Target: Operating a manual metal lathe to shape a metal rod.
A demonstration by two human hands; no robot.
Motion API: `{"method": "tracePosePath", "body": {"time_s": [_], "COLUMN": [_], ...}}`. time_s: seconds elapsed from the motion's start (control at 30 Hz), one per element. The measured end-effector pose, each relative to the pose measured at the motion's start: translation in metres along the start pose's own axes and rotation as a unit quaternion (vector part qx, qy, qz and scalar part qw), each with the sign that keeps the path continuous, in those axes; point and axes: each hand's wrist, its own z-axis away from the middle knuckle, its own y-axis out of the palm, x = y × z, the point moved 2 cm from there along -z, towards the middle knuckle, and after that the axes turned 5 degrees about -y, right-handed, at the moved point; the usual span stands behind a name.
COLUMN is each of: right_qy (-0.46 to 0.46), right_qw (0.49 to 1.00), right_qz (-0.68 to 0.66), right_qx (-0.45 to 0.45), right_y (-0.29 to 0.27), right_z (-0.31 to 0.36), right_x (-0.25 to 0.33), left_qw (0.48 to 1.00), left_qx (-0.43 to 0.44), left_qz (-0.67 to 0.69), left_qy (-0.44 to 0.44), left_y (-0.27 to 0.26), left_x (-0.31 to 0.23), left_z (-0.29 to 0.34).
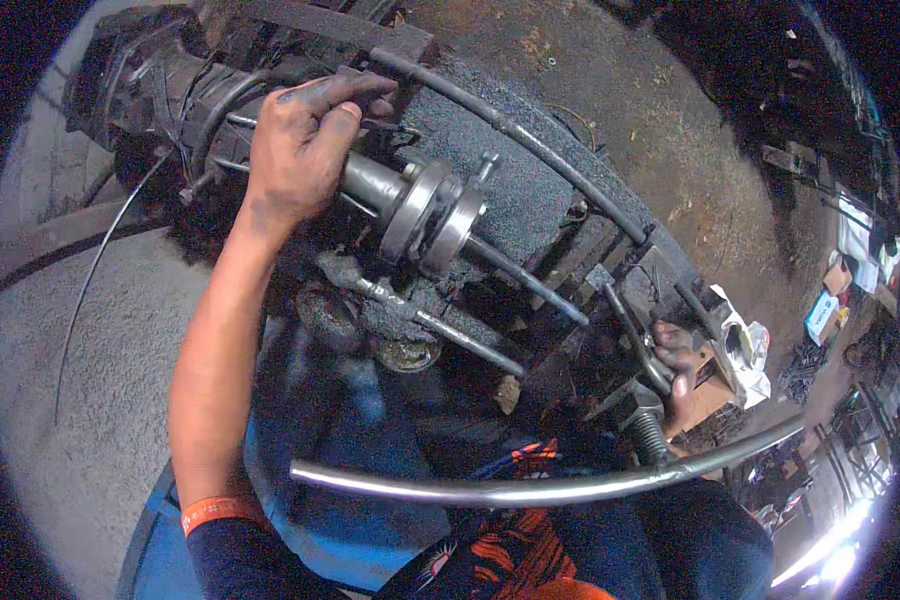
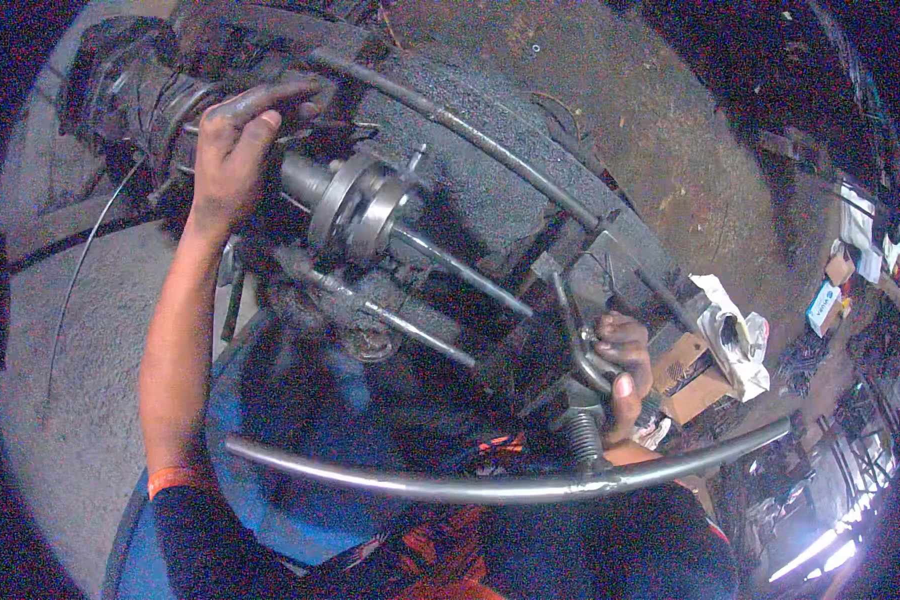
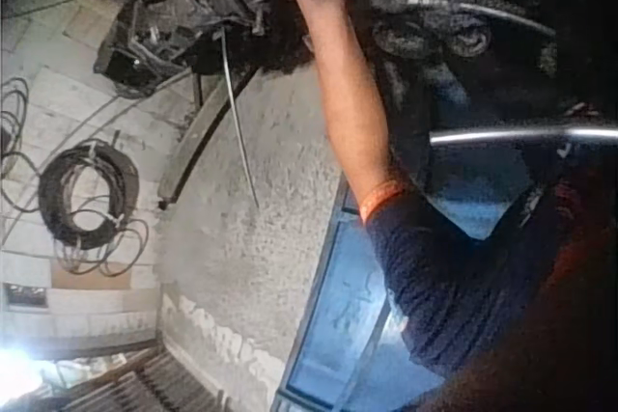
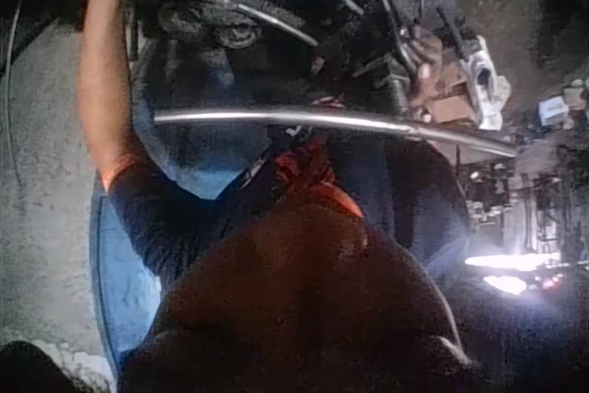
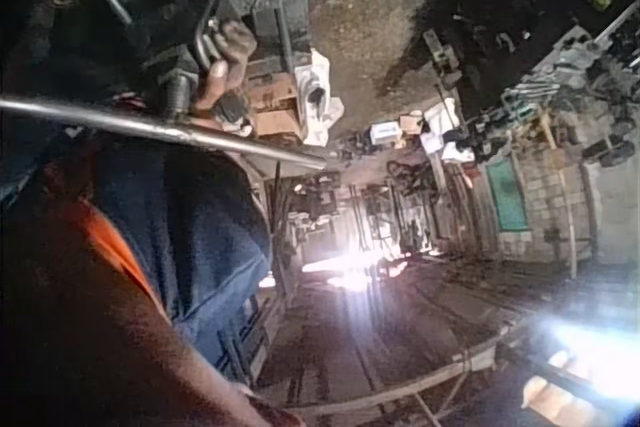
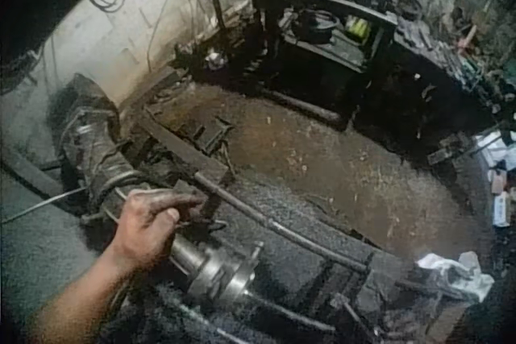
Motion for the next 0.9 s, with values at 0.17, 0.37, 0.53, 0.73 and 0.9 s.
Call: {"method": "tracePosePath", "body": {"time_s": [0.17,0.37,0.53,0.73,0.9], "right_qy": [0.001,0.039,0.028,-0.007,0.003], "right_qw": [0.998,0.999,0.999,1.000,0.999], "right_qz": [-0.040,0.020,0.008,-0.004,0.018], "right_qx": [0.045,-0.029,-0.031,-0.013,0.035], "right_y": [0.000,0.006,0.011,0.009,0.000], "right_z": [0.000,0.001,-0.004,-0.008,-0.010], "right_x": [-0.001,0.002,0.001,0.001,-0.001], "left_qw": [1.000,1.000,1.000,0.999,1.000], "left_qx": [0.001,0.009,0.008,0.003,0.006], "left_qz": [0.004,0.002,0.011,-0.011,0.002], "left_qy": [-0.008,-0.029,-0.024,-0.030,-0.017], "left_y": [0.001,0.000,0.001,-0.002,-0.002], "left_x": [0.003,0.004,0.004,0.004,0.005], "left_z": [0.000,0.001,0.000,0.000,0.000]}}
